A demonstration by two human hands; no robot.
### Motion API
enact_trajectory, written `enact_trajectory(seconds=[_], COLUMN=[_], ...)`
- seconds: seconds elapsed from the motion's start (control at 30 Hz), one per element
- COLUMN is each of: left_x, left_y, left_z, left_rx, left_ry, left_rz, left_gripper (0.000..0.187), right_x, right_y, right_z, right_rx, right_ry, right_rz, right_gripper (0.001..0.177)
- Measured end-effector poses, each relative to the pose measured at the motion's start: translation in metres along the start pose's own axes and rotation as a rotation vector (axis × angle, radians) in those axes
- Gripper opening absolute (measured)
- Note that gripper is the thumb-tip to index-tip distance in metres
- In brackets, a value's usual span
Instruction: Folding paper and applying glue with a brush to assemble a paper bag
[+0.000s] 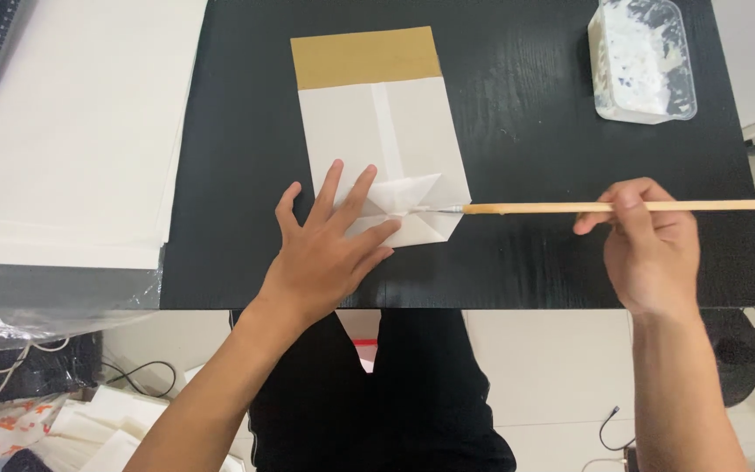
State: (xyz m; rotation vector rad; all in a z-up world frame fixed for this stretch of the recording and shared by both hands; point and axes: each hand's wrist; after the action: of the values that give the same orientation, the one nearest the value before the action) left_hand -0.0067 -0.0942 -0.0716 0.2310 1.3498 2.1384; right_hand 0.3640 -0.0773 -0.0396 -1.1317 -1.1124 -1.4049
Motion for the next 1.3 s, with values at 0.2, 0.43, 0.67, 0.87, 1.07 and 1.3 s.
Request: enact_trajectory(seconds=[0.2,0.43,0.67,0.87,1.07,1.3], left_x=[0.001,0.001,0.0,-0.001,-0.002,0.001], left_y=[-0.001,0.0,0.0,-0.001,0.002,0.003], left_z=[-0.001,0.0,-0.001,0.0,0.001,0.007], left_rx=[-0.005,0.002,0.003,-0.019,0.021,-0.029], left_ry=[0.008,0.006,0.018,0.024,0.037,0.043], left_rz=[0.055,0.021,0.019,0.057,0.026,-0.015], left_gripper=[0.022,0.018,0.024,0.023,0.024,0.027], right_x=[-0.006,-0.002,0.001,-0.001,0.0,0.001], right_y=[-0.011,-0.018,-0.022,-0.014,-0.005,0.023], right_z=[0.005,0.004,0.001,-0.001,-0.005,-0.009], right_rx=[0.041,0.058,0.084,0.137,0.142,0.125], right_ry=[0.009,-0.002,0.001,0.036,0.013,0.049], right_rz=[-0.001,-0.089,-0.11,-0.096,-0.088,-0.071], right_gripper=[0.025,0.026,0.024,0.021,0.02,0.017])
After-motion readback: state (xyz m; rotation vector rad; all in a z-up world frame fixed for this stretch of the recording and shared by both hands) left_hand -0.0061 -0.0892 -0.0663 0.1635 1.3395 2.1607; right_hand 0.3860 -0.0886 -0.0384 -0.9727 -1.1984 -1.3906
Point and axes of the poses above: each hand's wrist, its own z-axis towards the middle knuckle, its own y-axis out of the back of the hand, x = y × z, and after that the axes turned 1 degree about y, right-handed
